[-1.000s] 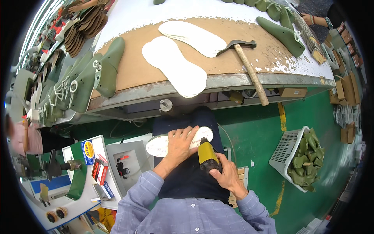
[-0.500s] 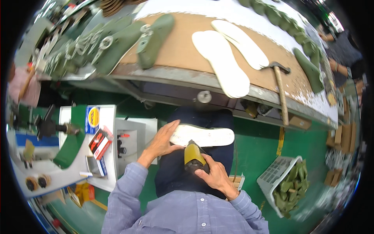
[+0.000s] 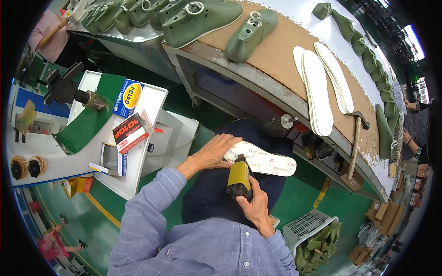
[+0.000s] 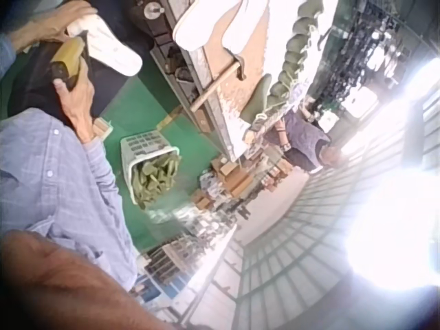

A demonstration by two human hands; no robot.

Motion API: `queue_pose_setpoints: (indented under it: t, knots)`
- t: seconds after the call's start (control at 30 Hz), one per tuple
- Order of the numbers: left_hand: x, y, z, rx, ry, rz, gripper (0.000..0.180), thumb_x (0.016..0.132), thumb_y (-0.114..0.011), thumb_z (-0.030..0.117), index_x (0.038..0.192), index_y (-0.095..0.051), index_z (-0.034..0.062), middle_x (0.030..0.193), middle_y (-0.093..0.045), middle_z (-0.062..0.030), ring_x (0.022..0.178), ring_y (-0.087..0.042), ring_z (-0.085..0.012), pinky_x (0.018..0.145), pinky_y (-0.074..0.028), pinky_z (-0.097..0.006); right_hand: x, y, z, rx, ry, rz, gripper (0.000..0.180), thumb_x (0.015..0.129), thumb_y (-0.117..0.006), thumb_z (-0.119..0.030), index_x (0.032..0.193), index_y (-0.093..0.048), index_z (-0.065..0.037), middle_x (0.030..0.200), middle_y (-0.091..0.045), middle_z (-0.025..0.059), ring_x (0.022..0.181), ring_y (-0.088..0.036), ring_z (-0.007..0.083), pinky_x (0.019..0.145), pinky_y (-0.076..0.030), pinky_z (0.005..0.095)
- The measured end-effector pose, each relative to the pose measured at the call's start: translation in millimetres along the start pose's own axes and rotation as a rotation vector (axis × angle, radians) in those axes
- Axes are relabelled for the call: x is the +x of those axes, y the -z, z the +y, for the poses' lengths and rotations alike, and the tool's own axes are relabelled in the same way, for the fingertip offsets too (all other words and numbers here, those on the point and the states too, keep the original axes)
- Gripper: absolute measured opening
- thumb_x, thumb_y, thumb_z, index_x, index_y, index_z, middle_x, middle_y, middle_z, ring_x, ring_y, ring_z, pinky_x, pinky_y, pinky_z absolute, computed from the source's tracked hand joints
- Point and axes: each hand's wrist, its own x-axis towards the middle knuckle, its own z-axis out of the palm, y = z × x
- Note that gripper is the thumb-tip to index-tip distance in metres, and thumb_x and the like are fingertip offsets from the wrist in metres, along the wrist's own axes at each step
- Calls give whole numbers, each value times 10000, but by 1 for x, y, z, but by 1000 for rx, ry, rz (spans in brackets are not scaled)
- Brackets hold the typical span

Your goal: The person uses a yellow pneumatic nail gun to attach white insoles to green shoe uppers on a factory workbench. They repeatedly pick up an insole, apply the tool, and then place the finished shoe aside. Other workers are visible in the background performing similar tasks.

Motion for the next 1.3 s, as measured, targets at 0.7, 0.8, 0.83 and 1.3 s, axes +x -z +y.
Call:
queue_pose_setpoints:
  t: [0.7,0.8,0.83,1.3]
  knots:
    - [27,57,93,262,-512,91,880,626,-877,373,1404,-563,110,1223,-596,-125,1118,-606,-304,1012,-447,-459,-48,96,71,1807,-458,-166,1166,868,-314,-902,1497,-406,75,1240,-627,372,828,-695,468,632,-590,488]
    - [51,98,107,444,-676,183,939,620,-893,468,1427,-550,132,1359,-556,-146,1236,-573,-332,1137,-358,-544,-34,125,-4,1663,-184,-219,942,905,-440,-674,1489,-441,65,1246,-626,357,847,-691,490,694,-599,507]
    - [68,113,115,490,-638,248,953,625,-899,472,1439,-536,133,1404,-529,-152,1280,-547,-353,1167,-310,-576,-30,132,-29,1489,-73,-133,934,898,-458,-654,1494,-434,64,1256,-621,351,858,-689,489,717,-599,514]
    - [184,108,80,543,109,730,799,778,-855,380,1420,-543,21,1505,-493,-204,1466,-380,-411,1200,-239,-603,155,175,-65,-277,630,613,447,917,-728,-259,1276,-659,-2,1205,-693,229,1154,-647,396,1029,-491,451]
